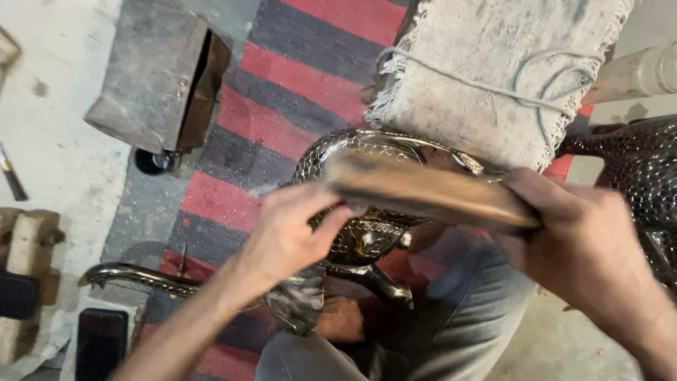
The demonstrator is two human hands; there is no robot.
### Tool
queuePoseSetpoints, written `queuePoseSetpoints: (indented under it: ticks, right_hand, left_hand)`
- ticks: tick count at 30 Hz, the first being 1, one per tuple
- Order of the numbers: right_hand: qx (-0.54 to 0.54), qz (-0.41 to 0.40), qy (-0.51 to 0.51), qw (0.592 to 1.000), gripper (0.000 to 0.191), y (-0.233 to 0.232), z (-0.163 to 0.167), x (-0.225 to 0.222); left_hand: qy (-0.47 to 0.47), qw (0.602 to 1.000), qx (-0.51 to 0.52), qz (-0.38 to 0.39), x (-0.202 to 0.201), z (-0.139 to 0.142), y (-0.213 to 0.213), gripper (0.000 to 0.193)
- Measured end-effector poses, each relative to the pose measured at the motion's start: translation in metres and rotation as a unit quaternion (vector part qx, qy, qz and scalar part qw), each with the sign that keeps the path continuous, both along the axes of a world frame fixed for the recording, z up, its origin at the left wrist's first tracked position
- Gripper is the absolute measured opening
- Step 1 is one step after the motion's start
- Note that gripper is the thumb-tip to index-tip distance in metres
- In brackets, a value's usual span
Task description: The person sits on the floor with a brass elephant figurine on their lap and hammers a small punch against the figurine's surface using a wooden mallet, repositioning the punch repeatedly to work the metal detail. Other finished metal animal figurines sit on the mat nearby.
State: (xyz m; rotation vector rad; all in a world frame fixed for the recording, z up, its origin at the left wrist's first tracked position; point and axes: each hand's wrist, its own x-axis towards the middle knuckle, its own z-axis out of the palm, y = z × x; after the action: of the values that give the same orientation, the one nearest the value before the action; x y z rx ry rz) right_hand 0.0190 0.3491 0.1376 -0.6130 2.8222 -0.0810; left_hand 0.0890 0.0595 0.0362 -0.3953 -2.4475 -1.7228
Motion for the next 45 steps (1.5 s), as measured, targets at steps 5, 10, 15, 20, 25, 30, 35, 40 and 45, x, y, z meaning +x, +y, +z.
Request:
queuePoseSetpoints:
  ticks: [5,10,15,20,25,30,35,40,45]
  right_hand:
    - [-0.321,-0.161,-0.085,0.929,0.012,0.018,-0.042,0.044]
    - [-0.403,-0.274,-0.044,0.872,0.012,0.020,-0.073,0.075]
    - [-0.309,-0.244,0.076,0.916,0.016,0.030,-0.075,0.082]
    - [-0.550,-0.323,-0.015,0.770,0.012,0.023,-0.077,0.088]
    - [-0.321,-0.297,0.109,0.893,0.027,0.016,-0.098,0.098]
    - [-0.254,-0.269,0.109,0.923,0.026,0.022,-0.136,0.129]
    - [-0.263,-0.268,0.129,0.918,0.033,0.017,-0.162,0.157]
    - [-0.350,-0.320,0.092,0.876,0.022,0.007,-0.167,0.162]
    - [-0.412,-0.348,0.046,0.841,0.020,0.010,-0.169,0.157]
  left_hand:
    - [-0.044,0.986,0.002,-0.163,-0.034,0.011,-0.010,0.041]
    - [-0.032,0.966,-0.025,-0.256,-0.050,0.012,-0.009,0.042]
    - [-0.021,0.965,-0.047,-0.256,-0.050,0.010,-0.009,0.041]
    - [-0.016,0.961,-0.064,-0.268,-0.048,0.009,-0.008,0.048]
    - [0.006,0.947,-0.099,-0.305,-0.049,0.007,-0.005,0.059]
    - [0.032,0.923,-0.164,-0.347,-0.057,0.014,0.003,0.063]
    - [-0.022,0.878,-0.260,-0.401,-0.067,0.027,0.009,0.068]
    - [0.084,0.902,-0.208,-0.369,-0.067,0.029,0.006,0.062]
    - [-0.077,0.894,-0.168,-0.407,-0.077,0.024,0.011,0.056]
